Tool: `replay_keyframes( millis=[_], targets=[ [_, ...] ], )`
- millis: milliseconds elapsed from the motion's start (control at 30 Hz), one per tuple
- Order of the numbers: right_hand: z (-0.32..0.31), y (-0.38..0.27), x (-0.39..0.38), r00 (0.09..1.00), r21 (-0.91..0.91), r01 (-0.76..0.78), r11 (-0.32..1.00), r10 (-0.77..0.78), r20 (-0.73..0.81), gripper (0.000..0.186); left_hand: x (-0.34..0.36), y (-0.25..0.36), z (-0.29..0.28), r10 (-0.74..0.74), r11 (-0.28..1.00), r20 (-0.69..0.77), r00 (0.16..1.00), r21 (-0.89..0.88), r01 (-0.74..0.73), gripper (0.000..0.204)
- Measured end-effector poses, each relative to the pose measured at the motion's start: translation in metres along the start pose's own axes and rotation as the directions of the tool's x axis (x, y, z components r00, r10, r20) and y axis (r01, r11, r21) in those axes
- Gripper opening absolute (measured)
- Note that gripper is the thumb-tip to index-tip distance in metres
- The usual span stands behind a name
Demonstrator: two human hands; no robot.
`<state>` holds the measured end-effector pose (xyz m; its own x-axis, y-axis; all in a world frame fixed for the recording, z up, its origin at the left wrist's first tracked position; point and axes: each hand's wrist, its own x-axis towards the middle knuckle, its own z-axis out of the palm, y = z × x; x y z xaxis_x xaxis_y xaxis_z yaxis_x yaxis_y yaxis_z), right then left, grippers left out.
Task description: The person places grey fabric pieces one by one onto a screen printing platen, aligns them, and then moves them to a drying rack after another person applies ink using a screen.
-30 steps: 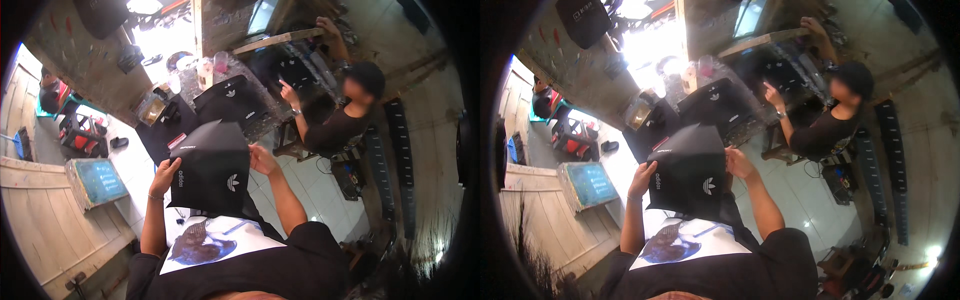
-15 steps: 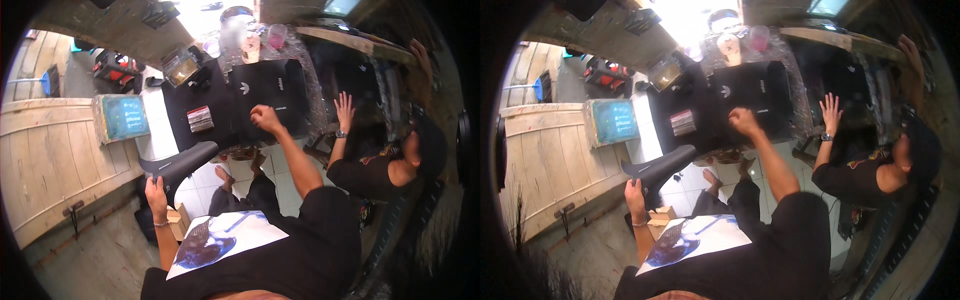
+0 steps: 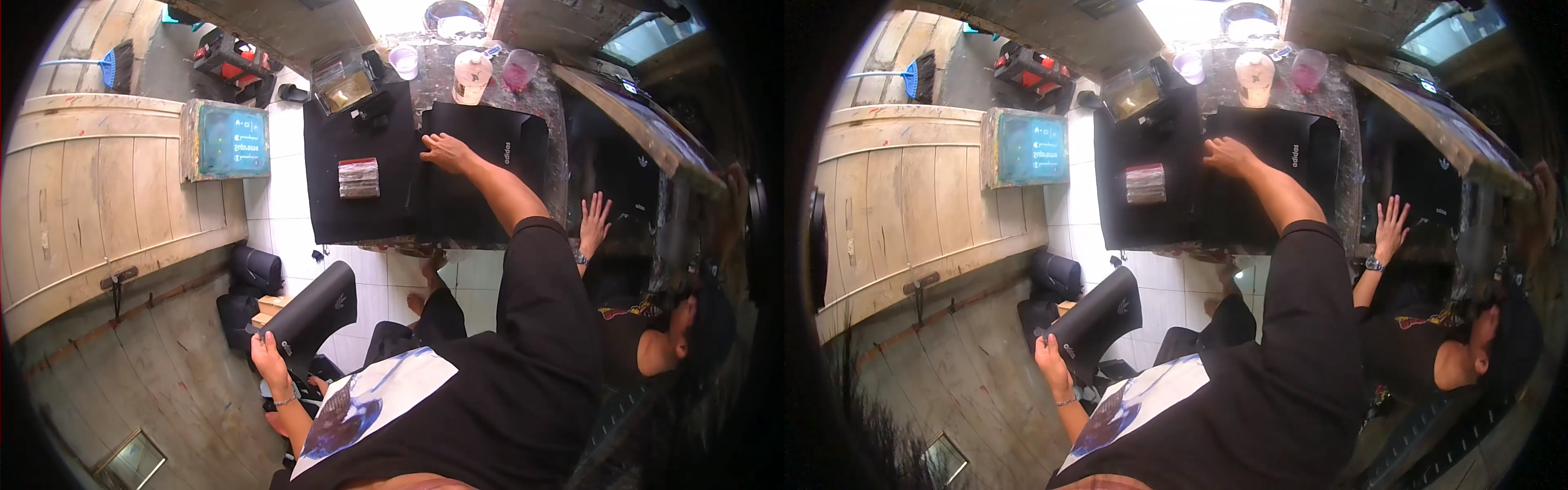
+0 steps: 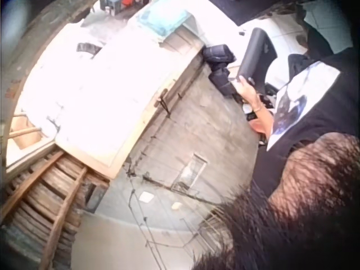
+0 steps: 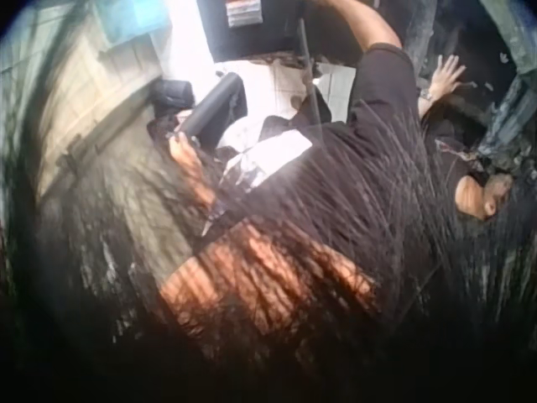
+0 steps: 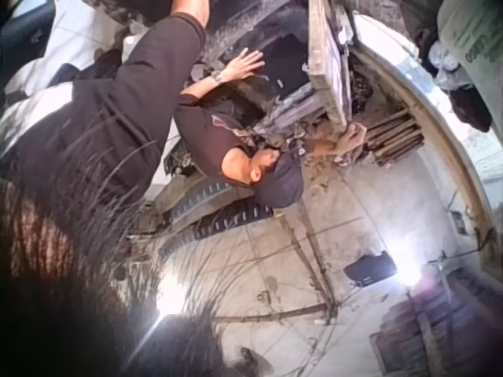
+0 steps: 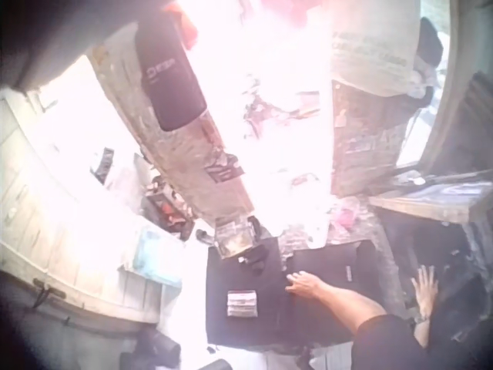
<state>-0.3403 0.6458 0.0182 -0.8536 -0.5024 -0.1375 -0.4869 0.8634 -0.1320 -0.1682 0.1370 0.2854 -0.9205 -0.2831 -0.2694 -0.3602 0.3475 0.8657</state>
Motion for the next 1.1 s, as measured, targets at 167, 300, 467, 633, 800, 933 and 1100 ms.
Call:
replay_keyframes(
  millis=[167, 300, 467, 633, 800, 933, 1100],
  targets=[
    [-0.055, 0.010, 0.001, 0.979, -0.204, 0.112, 0.973, -0.074, 0.189, 0.013, -0.003, -0.014, -0.018, -0.003, 1.000, 0.012, 1.000, 0.003, 0.003, 0.014],
    [-0.137, 0.005, -0.015, 0.948, -0.095, 0.041, 0.995, -0.008, 0.319, 0.014, 0.009, -0.039, -0.030, 0.035, 0.999, 0.072, 0.997, -0.034, -0.033, 0.015],
    [-0.287, -0.051, -0.090, 0.889, 0.081, -0.415, 0.906, 0.385, 0.246, 0.018, 0.040, -0.034, -0.016, 0.128, 0.985, 0.215, 0.968, -0.138, -0.100, 0.013],
    [-0.328, -0.122, -0.206, 0.536, 0.259, -0.844, 0.469, 0.730, 0.424, 0.023, 0.069, -0.019, -0.002, 0.249, 0.955, 0.448, 0.859, -0.261, -0.141, 0.011],
    [-0.277, -0.289, -0.311, 0.582, 0.642, -0.709, 0.291, 0.755, 0.302, 0.025, 0.064, -0.011, 0.016, 0.330, 0.942, 0.641, 0.693, -0.179, -0.284, 0.013],
    [-0.227, -0.453, -0.398, 0.343, 0.996, -0.068, 0.056, 0.939, -0.029, 0.023, 0.038, -0.021, 0.033, 0.523, 0.816, 0.745, 0.414, -0.296, -0.497, 0.014],
    [-0.205, -0.649, -0.434, -0.365, 0.942, 0.288, 0.173, 0.929, -0.059, 0.024, -0.040, -0.040, 0.041, 0.537, 0.767, 0.825, 0.177, -0.391, -0.508, 0.017]
  ],
)
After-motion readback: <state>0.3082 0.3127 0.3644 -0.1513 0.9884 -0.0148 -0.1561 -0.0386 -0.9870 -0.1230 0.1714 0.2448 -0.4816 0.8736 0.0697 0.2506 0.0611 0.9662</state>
